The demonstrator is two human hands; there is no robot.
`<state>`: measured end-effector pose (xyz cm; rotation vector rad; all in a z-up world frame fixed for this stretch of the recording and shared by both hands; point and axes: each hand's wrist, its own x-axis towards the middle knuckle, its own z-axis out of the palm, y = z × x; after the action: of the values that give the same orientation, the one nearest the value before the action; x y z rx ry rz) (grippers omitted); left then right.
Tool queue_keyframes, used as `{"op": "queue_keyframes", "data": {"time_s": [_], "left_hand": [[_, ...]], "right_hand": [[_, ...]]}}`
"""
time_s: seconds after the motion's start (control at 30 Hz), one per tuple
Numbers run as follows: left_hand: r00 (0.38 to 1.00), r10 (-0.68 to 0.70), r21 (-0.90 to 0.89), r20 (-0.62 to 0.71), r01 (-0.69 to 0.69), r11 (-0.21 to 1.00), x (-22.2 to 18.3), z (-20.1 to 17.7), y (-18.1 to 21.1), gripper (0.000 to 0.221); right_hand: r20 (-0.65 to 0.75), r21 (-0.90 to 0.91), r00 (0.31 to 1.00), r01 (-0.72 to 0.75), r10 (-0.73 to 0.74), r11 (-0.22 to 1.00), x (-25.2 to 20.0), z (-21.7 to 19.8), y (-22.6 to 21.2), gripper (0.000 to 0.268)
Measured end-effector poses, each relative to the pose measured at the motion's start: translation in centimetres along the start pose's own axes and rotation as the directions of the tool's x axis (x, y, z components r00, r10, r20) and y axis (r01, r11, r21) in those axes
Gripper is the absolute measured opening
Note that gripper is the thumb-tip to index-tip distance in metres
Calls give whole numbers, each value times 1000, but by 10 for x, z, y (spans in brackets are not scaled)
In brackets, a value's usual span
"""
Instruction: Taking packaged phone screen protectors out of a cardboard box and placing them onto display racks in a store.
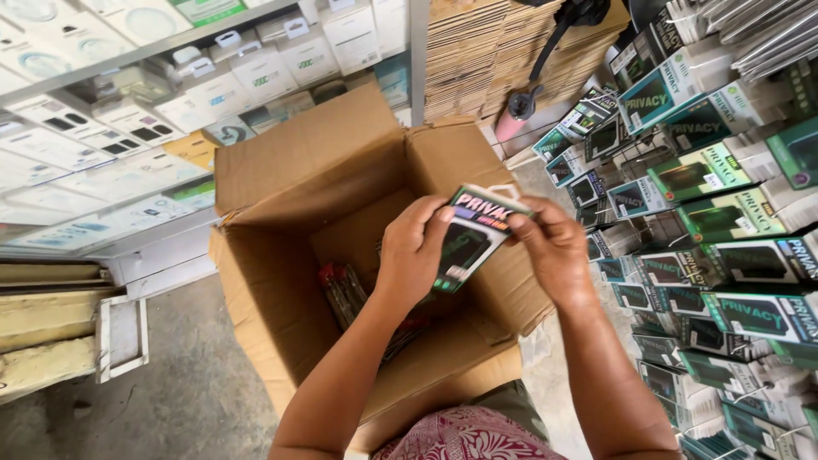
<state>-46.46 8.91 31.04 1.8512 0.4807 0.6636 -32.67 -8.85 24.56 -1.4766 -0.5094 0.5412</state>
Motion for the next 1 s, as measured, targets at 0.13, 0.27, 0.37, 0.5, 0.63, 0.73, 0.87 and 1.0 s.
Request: {"op": "queue_keyframes", "data": {"time_s": [0.13,0.27,0.37,0.5,0.63,0.73,0.87,1.0], "left_hand": [[989,148,-20,-6,-148,989,55,59,22,19],[980,200,-7,-10,-201,980,103,145,-1,36],[977,209,22,45,-210,977,130,211,-35,62],[978,155,141,137,-175,975,162,293,-90,92],[981,-5,266,194,-47,963,187,358,-150,92],[951,-184,319,247,100,942,203,392,-189,88],[877,-387,411,283,254,875,223,418,-226,88],[833,-479,447,277,330,832,242,435,-252,90]], "right_hand": [[-85,-46,973,212,-215,976,35,-51,-39,19],[-254,-143,925,255,-284,956,79,-106,-28,20],[-349,-144,909,187,-227,972,117,-146,14,20],[-419,-75,906,31,-59,997,163,-192,88,24],[-414,-44,909,-67,43,997,200,-230,164,21],[-409,-25,904,-147,124,989,224,-246,208,20],[-431,-125,889,-229,155,965,254,-259,250,23],[-413,-184,896,-257,162,949,282,-266,281,24]]}}
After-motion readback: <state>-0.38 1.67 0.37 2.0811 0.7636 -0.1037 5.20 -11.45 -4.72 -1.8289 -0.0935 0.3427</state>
